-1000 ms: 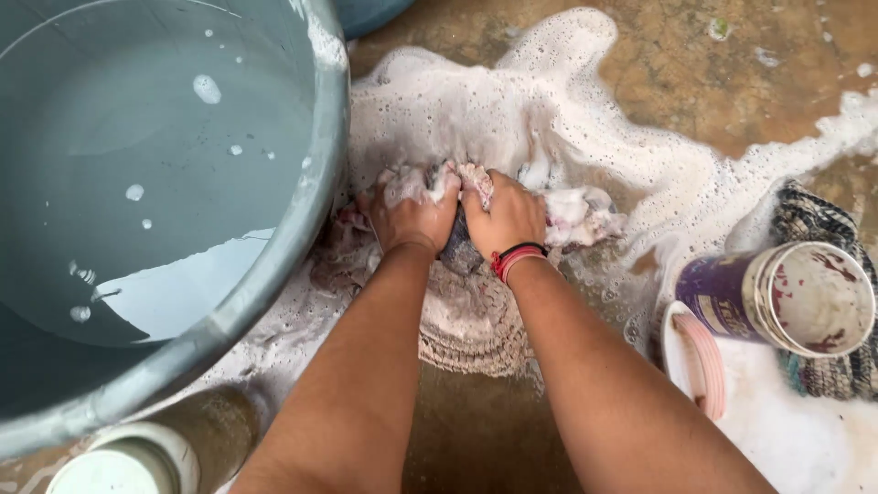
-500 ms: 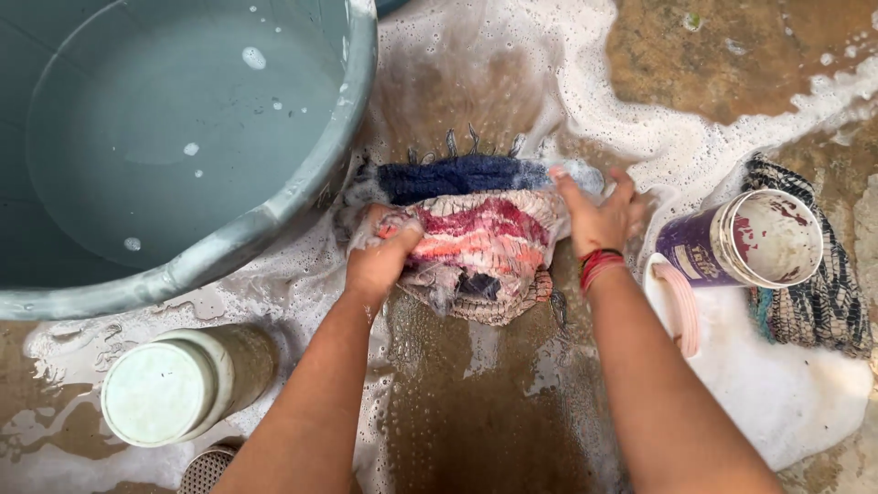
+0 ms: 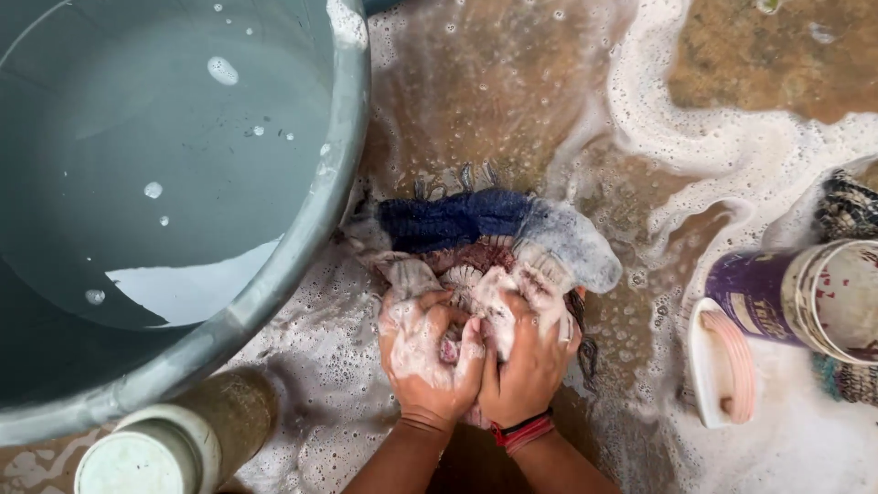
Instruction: Washing and scrubbing a small rug with soap, water, and a scrub brush on a concrete floor.
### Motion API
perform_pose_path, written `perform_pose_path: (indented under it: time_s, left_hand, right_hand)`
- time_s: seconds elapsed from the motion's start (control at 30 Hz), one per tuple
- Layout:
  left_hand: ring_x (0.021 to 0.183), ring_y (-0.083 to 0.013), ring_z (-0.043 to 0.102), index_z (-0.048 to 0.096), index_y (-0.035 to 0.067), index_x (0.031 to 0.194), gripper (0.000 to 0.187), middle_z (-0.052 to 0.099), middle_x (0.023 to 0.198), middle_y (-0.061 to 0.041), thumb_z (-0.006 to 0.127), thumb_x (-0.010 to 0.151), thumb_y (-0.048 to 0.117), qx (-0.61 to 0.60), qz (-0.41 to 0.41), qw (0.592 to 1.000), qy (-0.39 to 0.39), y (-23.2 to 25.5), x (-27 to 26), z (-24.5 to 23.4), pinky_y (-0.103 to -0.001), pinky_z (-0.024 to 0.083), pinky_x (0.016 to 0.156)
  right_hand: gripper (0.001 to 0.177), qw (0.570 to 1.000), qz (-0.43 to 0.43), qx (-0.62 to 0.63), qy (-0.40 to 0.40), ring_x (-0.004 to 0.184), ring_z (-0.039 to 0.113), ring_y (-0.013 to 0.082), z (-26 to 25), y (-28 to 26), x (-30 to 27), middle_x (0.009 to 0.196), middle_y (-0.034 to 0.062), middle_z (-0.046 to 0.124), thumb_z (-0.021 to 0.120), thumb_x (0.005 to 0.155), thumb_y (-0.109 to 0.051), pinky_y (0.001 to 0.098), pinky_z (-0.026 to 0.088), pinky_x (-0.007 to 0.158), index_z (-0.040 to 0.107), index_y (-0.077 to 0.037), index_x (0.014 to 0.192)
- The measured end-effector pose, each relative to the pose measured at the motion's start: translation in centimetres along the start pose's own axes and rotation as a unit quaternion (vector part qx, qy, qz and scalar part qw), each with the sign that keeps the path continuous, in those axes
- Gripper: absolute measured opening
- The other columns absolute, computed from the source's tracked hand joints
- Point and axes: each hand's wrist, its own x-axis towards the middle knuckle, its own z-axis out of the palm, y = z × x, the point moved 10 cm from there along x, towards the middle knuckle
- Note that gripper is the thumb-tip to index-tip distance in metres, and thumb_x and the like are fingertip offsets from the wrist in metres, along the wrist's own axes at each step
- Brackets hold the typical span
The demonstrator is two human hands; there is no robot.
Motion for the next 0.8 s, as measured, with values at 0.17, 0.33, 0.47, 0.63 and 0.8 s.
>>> perform_pose_path:
  time_s: [0.17,0.33,0.47,0.63,0.8]
  left_hand:
    - [0.105,-0.0330,0.068,0.076,0.016,0.092,0.025,0.076,0.103,-0.008,0.066,0.083,0.038,0.109,-0.136,0.982,-0.071,-4.6,3.4,5.2,-0.046,0.041,0.106]
    - [0.121,-0.0319,0.060,0.080,0.022,0.105,0.036,0.070,0.123,-0.011,0.061,0.084,0.045,0.174,-0.249,0.935,-0.182,-6.6,7.5,7.1,-0.044,0.036,0.113]
    - [0.129,-0.0299,0.055,0.066,0.010,0.128,0.065,0.062,0.135,-0.016,0.063,0.081,0.056,0.145,-0.336,0.909,-0.200,-9.8,7.4,8.8,-0.040,0.036,0.113]
    - [0.138,-0.0299,0.049,0.056,0.005,0.141,0.077,0.059,0.138,-0.022,0.051,0.092,0.064,0.154,-0.408,0.852,-0.288,-11.4,5.6,10.2,-0.041,0.028,0.121]
    - [0.145,-0.0357,0.033,0.050,0.002,0.144,0.083,0.039,0.151,-0.021,0.048,0.094,0.069,0.018,-0.500,0.829,-0.251,-11.9,2.8,6.3,-0.044,0.022,0.120]
  right_hand:
    - [0.032,0.993,0.072,-0.042,-0.087,0.102,0.063,0.0336,5.4,4.5,3.9,0.096,0.0132,0.069,0.057,0.094,-0.032,0.0599,0.028,0.113,0.065,-0.012,0.117]
    - [0.028,0.952,0.209,-0.082,-0.209,0.078,0.067,0.0343,10.5,9.6,6.8,0.080,0.0129,0.072,0.058,0.090,-0.034,0.0500,0.049,0.090,0.070,-0.016,0.108]
    - [0.037,0.952,0.213,-0.104,-0.194,0.073,0.070,0.0397,10.8,10.0,9.1,0.077,0.0220,0.072,0.065,0.083,-0.037,0.0511,0.054,0.071,0.072,-0.016,0.113]
    - [0.031,0.948,0.211,-0.095,-0.218,0.082,0.069,0.0408,9.9,9.1,9.4,0.083,0.0209,0.073,0.065,0.087,-0.038,0.0518,0.051,0.081,0.070,-0.017,0.108]
    - [0.027,0.988,0.041,-0.033,-0.148,0.091,0.068,0.0355,3.8,4.1,6.5,0.097,0.0146,0.073,0.069,0.086,-0.036,0.0522,0.042,0.087,0.064,-0.011,0.091]
